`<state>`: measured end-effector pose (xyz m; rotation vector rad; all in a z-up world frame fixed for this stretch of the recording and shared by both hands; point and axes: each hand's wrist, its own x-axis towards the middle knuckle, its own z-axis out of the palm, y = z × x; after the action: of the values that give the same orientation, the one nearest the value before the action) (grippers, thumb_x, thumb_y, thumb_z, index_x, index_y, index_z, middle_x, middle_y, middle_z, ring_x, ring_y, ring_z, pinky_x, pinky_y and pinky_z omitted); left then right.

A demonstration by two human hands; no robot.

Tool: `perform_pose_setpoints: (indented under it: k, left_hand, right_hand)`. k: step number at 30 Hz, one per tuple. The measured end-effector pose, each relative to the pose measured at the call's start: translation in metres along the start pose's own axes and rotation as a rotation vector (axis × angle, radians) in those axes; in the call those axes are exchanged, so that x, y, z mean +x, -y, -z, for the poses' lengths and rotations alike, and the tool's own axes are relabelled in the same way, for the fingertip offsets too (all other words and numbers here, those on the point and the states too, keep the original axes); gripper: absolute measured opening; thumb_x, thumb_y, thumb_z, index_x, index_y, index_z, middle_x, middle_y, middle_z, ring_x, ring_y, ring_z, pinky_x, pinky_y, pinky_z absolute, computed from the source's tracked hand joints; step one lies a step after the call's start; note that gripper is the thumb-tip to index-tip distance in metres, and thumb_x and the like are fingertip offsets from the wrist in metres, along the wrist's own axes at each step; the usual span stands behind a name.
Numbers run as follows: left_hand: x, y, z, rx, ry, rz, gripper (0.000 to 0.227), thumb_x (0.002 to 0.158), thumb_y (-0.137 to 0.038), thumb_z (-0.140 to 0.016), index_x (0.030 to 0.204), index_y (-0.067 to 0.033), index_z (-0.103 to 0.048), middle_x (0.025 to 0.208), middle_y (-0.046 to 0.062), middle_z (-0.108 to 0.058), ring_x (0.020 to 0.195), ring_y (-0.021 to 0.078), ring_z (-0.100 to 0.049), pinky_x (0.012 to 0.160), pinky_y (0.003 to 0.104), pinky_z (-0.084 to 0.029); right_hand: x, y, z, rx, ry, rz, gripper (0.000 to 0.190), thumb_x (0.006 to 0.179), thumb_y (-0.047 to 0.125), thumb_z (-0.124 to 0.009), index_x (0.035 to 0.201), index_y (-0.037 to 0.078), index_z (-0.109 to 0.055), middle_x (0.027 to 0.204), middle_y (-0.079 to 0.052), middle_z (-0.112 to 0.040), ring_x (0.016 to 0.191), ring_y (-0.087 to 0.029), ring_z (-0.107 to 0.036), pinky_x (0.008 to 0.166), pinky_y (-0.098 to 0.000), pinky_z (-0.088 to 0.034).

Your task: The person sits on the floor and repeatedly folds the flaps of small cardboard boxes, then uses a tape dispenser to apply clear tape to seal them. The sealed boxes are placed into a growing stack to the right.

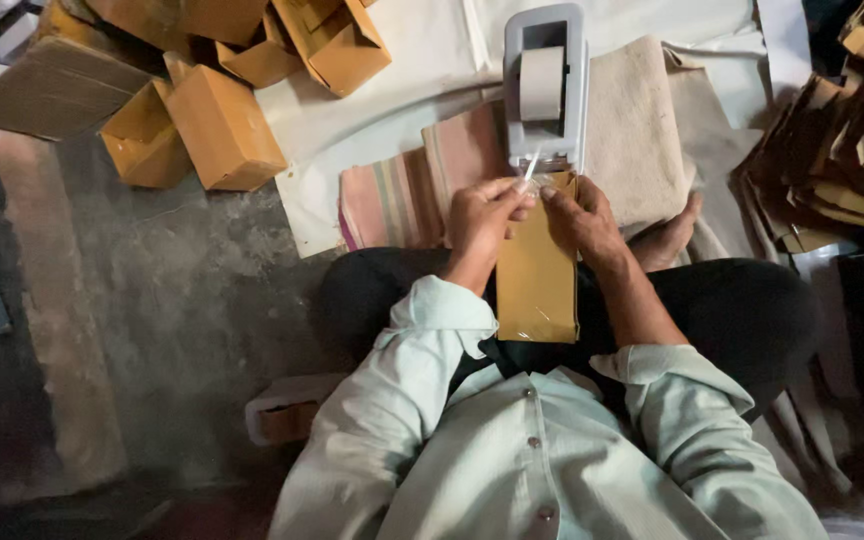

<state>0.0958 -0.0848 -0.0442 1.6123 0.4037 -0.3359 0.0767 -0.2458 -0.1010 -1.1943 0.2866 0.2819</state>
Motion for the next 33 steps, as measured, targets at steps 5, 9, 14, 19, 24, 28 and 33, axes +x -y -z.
perform_pose_setpoints:
  k: [5,9,14,19,24,28,33]
  left_hand:
    - [0.011,0.03,-0.007,-0.003,0.012,-0.075,0.02,0.096,-0.018,-0.071,0.105,-0.0001,-0.076,0.08,0.003,-0.076,0.065,0.0074,-0.068,0.05,0.022,-0.048]
    - [0.013,0.037,-0.011,0.169,-0.037,-0.3,0.017,0.097,-0.013,-0.072,0.102,0.002,-0.077,0.079,0.006,-0.077,0.066,0.0095,-0.069,0.06,0.024,-0.056]
    - [-0.002,0.023,-0.014,0.245,-0.076,-0.372,0.016,0.092,-0.013,-0.074,0.1,0.0002,-0.071,0.08,0.01,-0.077,0.067,0.0138,-0.074,0.061,0.027,-0.058]
    - [-0.009,0.011,-0.013,0.511,-0.149,-0.537,0.015,0.089,-0.012,-0.077,0.096,-0.002,-0.069,0.081,0.014,-0.075,0.071,0.0247,-0.074,0.065,0.035,-0.055]
    - [0.0,0.017,-0.02,0.471,-0.172,-0.653,0.019,0.09,-0.011,-0.076,0.1,-0.0052,-0.061,0.08,0.01,-0.07,0.069,0.0253,-0.07,0.064,0.039,-0.053]
    - [-0.009,0.017,-0.024,0.371,-0.191,-0.247,0.047,0.079,-0.018,-0.082,0.107,-0.0049,-0.047,0.082,0.011,-0.059,0.069,0.0258,-0.064,0.06,0.042,-0.054]
    - [-0.028,0.01,-0.008,0.504,-0.321,-0.438,0.064,0.075,-0.039,-0.091,0.108,-0.0052,-0.049,0.094,0.01,-0.06,0.084,0.0262,-0.063,0.075,0.042,-0.055]
  right_hand:
    - [-0.006,0.005,0.0,-0.102,-0.06,-0.042,0.032,0.1,0.025,-0.064,0.122,0.003,-0.061,0.09,-0.002,-0.063,0.075,-0.01,-0.056,0.063,-0.0265,-0.047]
    - [-0.014,0.006,-0.002,-0.066,-0.003,0.082,0.031,0.1,0.024,-0.065,0.122,0.003,-0.06,0.092,0.0,-0.062,0.078,-0.009,-0.055,0.065,-0.0254,-0.046]
    - [-0.025,0.002,0.003,-0.101,-0.078,0.095,0.024,0.102,0.024,-0.063,0.113,0.004,-0.058,0.09,-0.001,-0.06,0.075,-0.009,-0.053,0.063,-0.0258,-0.045]
    - [-0.022,-0.003,0.0,0.067,-0.03,0.149,0.023,0.105,0.023,-0.06,0.118,0.005,-0.056,0.094,-0.002,-0.06,0.08,-0.009,-0.055,0.067,-0.0252,-0.046]
    - [-0.022,0.007,-0.013,0.042,-0.044,0.173,0.035,0.1,0.022,-0.066,0.124,0.002,-0.052,0.106,-0.003,-0.066,0.093,-0.01,-0.063,0.079,-0.0263,-0.054]
    - [-0.027,0.027,-0.021,0.053,-0.103,0.073,0.039,0.098,0.025,-0.07,0.123,-0.002,-0.057,0.099,-0.006,-0.066,0.083,-0.013,-0.059,0.069,-0.0283,-0.049]
    - [-0.03,0.032,-0.017,-0.121,-0.132,0.169,0.035,0.097,0.023,-0.071,0.119,-0.001,-0.059,0.099,-0.004,-0.067,0.084,-0.009,-0.062,0.072,-0.0241,-0.052]
